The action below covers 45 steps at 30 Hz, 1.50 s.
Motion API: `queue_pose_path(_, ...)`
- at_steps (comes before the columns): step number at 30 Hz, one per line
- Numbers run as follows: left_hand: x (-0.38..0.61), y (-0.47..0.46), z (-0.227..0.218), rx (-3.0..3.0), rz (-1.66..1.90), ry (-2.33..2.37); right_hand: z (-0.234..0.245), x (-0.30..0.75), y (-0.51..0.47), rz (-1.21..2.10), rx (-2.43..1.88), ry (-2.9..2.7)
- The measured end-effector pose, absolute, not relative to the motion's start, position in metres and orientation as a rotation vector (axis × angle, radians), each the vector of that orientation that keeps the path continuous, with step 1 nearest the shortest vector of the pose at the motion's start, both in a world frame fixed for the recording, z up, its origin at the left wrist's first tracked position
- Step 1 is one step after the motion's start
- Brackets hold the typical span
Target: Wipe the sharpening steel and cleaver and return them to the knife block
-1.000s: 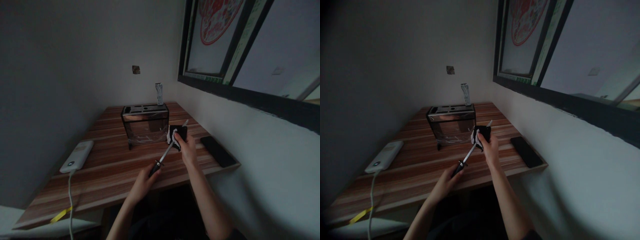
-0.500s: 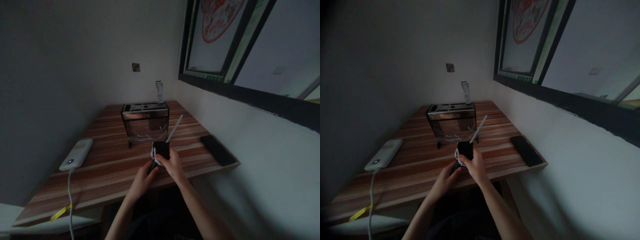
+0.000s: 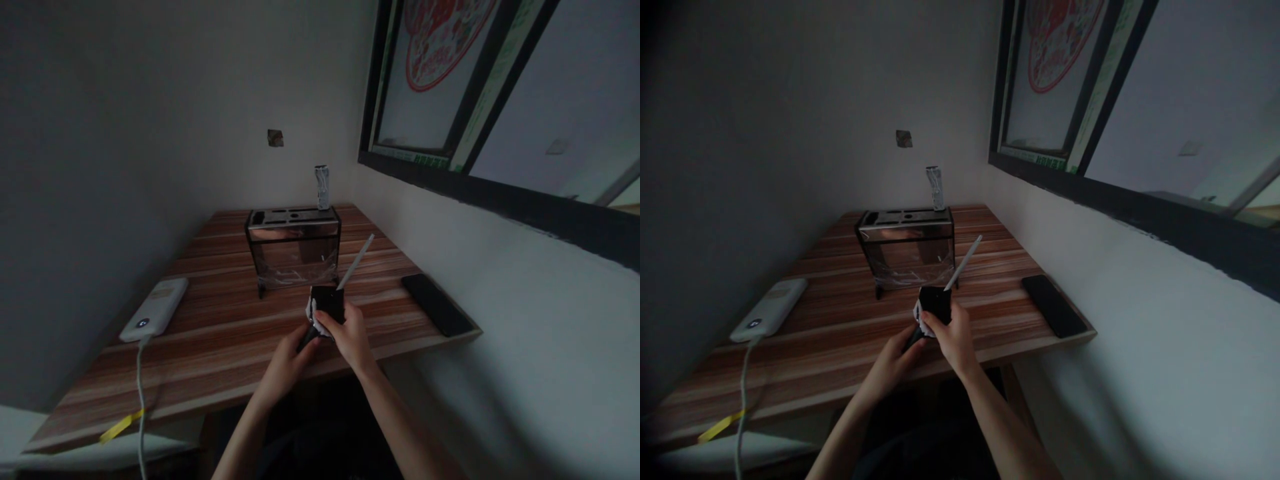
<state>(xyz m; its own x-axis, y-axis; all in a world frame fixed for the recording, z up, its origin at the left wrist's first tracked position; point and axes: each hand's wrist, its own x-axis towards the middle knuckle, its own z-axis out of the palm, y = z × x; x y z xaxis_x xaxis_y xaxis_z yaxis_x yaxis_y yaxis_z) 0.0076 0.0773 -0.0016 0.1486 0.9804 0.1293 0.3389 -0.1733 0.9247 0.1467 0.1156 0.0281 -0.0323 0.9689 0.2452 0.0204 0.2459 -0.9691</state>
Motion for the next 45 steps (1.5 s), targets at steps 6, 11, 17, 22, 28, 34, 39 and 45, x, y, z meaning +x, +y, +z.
queue_pose_path(6, 0.009, 0.078, -0.004, 1.614, 1.049, 1.306, 0.039, 0.151, 0.125, 0.985, -0.973, -1.369)
queue_pose_path(11, 0.008, 0.078, -0.007, 1.597, 1.055, 1.315, 0.050, 0.158, 0.134, 0.907, -0.992, -1.361)
queue_pose_path(17, 0.008, 0.077, 0.001, 1.636, 1.019, 1.282, 0.059, 0.175, 0.146, 0.825, -0.993, -1.344)
queue_pose_path(22, 0.010, 0.075, 0.005, 1.658, 0.970, 1.283, 0.063, 0.194, 0.161, 0.753, -0.978, -1.269)
queue_pose_path(28, 0.011, 0.074, 0.005, 1.677, 0.969, 1.217, 0.068, 0.218, 0.177, 0.709, -0.910, -1.110)
queue_pose_path(34, 0.011, 0.074, 0.003, 1.707, 0.942, 1.242, 0.068, 0.231, 0.188, 0.656, -0.887, -1.060)
queue_pose_path(39, 0.010, 0.073, 0.006, 1.721, 0.935, 1.261, 0.069, 0.224, 0.188, 0.649, -0.885, -1.047)
queue_pose_path(45, 0.010, 0.074, 0.006, 1.697, 0.946, 1.253, 0.064, 0.207, 0.177, 0.642, -0.965, -1.130)
